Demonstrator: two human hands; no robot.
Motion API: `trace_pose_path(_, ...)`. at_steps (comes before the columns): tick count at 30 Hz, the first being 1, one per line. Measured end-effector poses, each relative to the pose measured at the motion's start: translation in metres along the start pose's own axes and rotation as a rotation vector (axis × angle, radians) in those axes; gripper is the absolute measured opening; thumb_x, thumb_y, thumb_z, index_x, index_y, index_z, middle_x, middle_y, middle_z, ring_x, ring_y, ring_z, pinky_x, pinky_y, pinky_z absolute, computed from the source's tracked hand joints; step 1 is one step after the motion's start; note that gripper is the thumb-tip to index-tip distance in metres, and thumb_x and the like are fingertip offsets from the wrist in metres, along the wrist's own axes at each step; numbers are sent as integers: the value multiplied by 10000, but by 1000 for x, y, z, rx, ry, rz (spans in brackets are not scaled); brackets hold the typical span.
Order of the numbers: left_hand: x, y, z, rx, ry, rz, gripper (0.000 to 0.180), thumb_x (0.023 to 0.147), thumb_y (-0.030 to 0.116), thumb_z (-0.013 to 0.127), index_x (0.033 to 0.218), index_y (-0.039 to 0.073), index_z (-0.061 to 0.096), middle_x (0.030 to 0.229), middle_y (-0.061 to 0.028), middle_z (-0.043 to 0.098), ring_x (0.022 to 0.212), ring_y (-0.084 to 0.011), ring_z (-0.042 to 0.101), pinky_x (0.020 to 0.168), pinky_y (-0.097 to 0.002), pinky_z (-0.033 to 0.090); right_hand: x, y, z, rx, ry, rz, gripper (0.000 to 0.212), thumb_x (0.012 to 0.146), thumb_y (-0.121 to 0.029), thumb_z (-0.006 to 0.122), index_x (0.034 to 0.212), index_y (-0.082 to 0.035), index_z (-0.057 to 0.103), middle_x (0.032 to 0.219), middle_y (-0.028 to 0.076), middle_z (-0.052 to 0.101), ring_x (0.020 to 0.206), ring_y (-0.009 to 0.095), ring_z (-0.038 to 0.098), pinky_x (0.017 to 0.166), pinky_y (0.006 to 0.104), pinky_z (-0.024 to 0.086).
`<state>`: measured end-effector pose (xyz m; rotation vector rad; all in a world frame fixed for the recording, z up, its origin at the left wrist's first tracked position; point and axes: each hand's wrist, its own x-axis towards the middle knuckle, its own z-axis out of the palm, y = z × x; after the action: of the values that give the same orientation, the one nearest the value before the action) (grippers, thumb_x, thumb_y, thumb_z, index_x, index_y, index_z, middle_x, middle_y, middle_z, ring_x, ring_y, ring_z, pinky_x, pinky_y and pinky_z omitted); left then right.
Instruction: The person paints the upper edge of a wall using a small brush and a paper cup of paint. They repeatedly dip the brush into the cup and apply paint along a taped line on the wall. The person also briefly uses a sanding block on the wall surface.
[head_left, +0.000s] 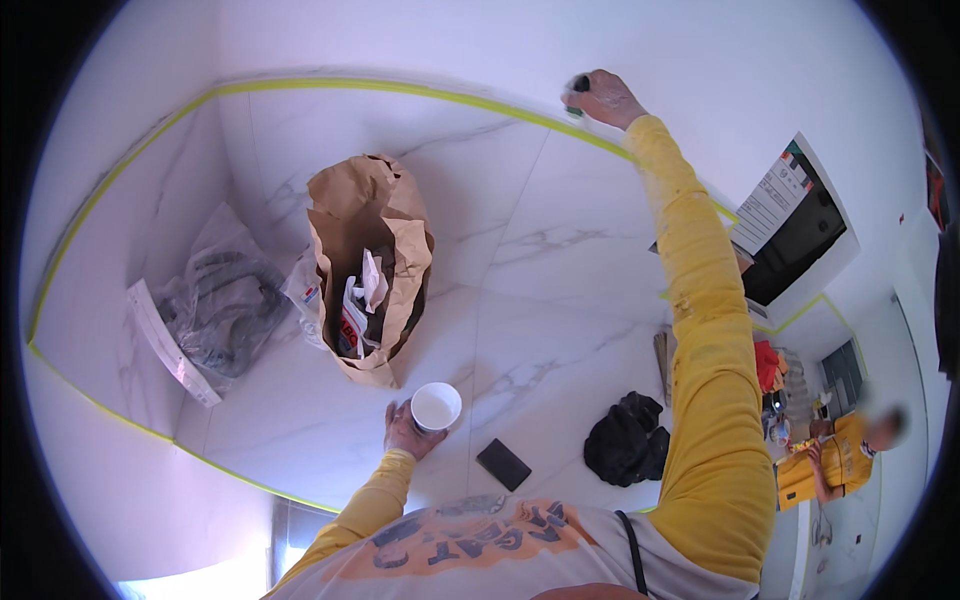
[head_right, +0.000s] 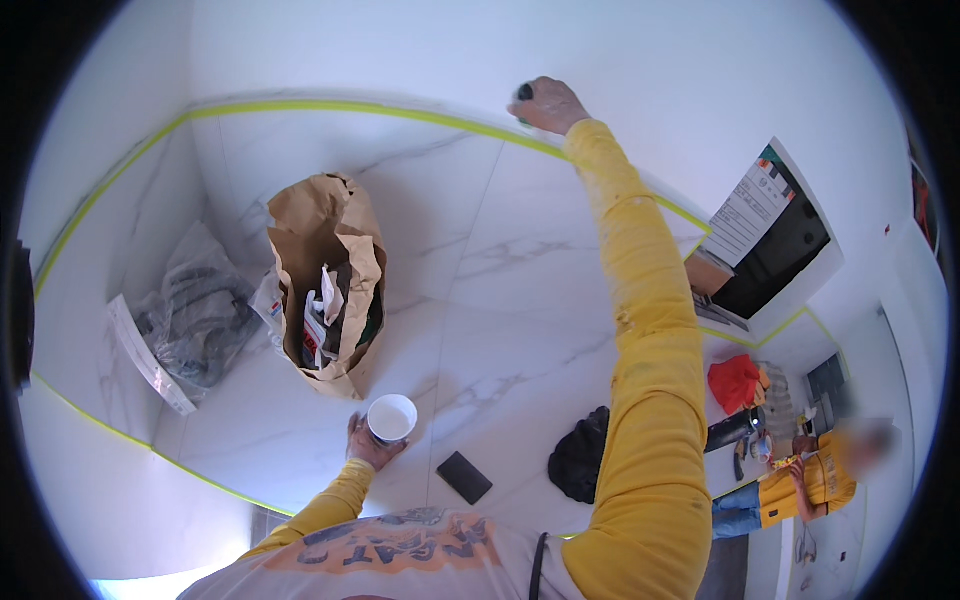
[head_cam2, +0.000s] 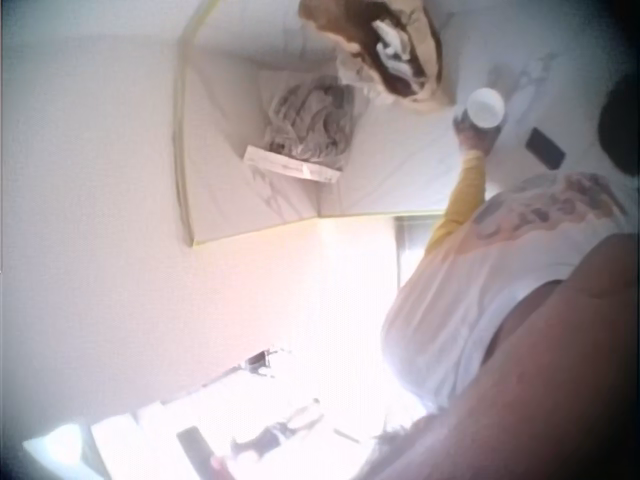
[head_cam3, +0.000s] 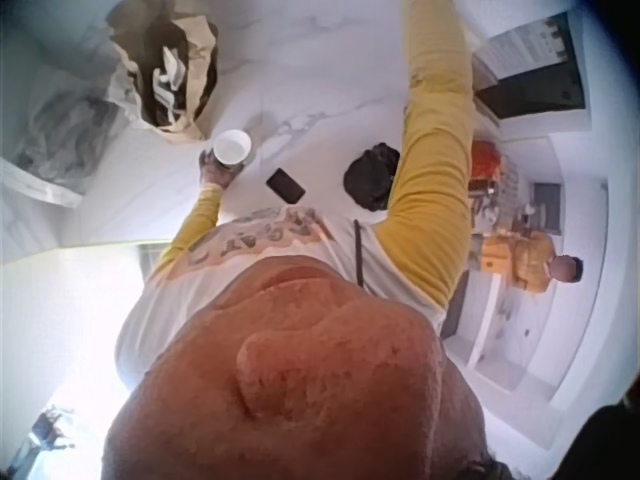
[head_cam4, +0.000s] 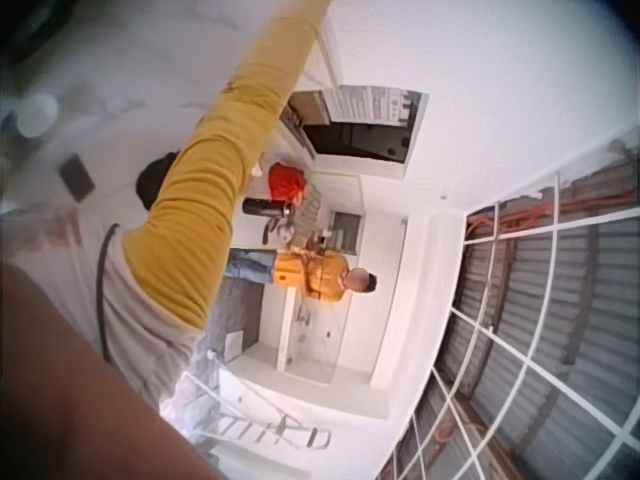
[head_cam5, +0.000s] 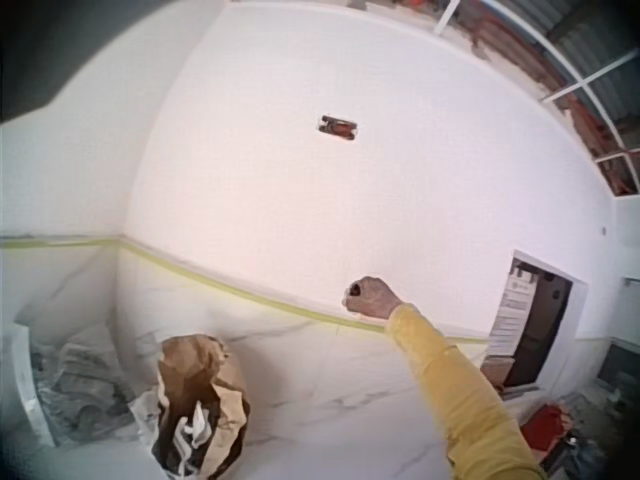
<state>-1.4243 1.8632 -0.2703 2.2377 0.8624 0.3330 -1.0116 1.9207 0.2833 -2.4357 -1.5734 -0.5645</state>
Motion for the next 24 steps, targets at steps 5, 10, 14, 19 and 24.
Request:
trace_pose_path(5,0,2,-2,-26,21,5,983,689,548,796,1416,16,403,1362,-188,559,1366,-255,442,1247,-405,84,6,-42,4,834,154,83,254,896,-255,688,985,-18,709,719,19,596,567,95,497,481,251,395)
trace_pose_path(10,-1,4,-3,-7,35,7,955,695,550,792,1404,23,429,1366,-176,560,1366,-252,443,1245,-408,92,16,-45,-10,690,123,190,320,838,-328,717,932,-22,704,665,50,591,540,139,512,508,289,424)
trace_pose_path(14,-1,4,-4,8,10,-4,955,694,560,788,1405,31,432,1375,-165,557,1368,-244,442,1240,-406,102,24,-52,2,810,118,115,335,822,-353,714,849,-21,678,682,60,606,554,152,524,520,295,429)
trace_pose_path(19,1,1,-2,14,4,7,966,698,575,776,1414,32,422,1371,-157,558,1370,-231,438,1240,-401,98,17,-30,2,655,38,259,333,799,-337,702,800,-8,655,683,74,609,557,168,526,504,314,416)
trace_pose_path(24,3,-9,11,69,15,-1,955,708,592,756,1430,59,427,1392,-143,536,1380,-210,421,1243,-397,83,-7,37,-22,528,26,332,329,805,-319,690,743,-1,633,650,89,596,550,181,529,509,329,414)
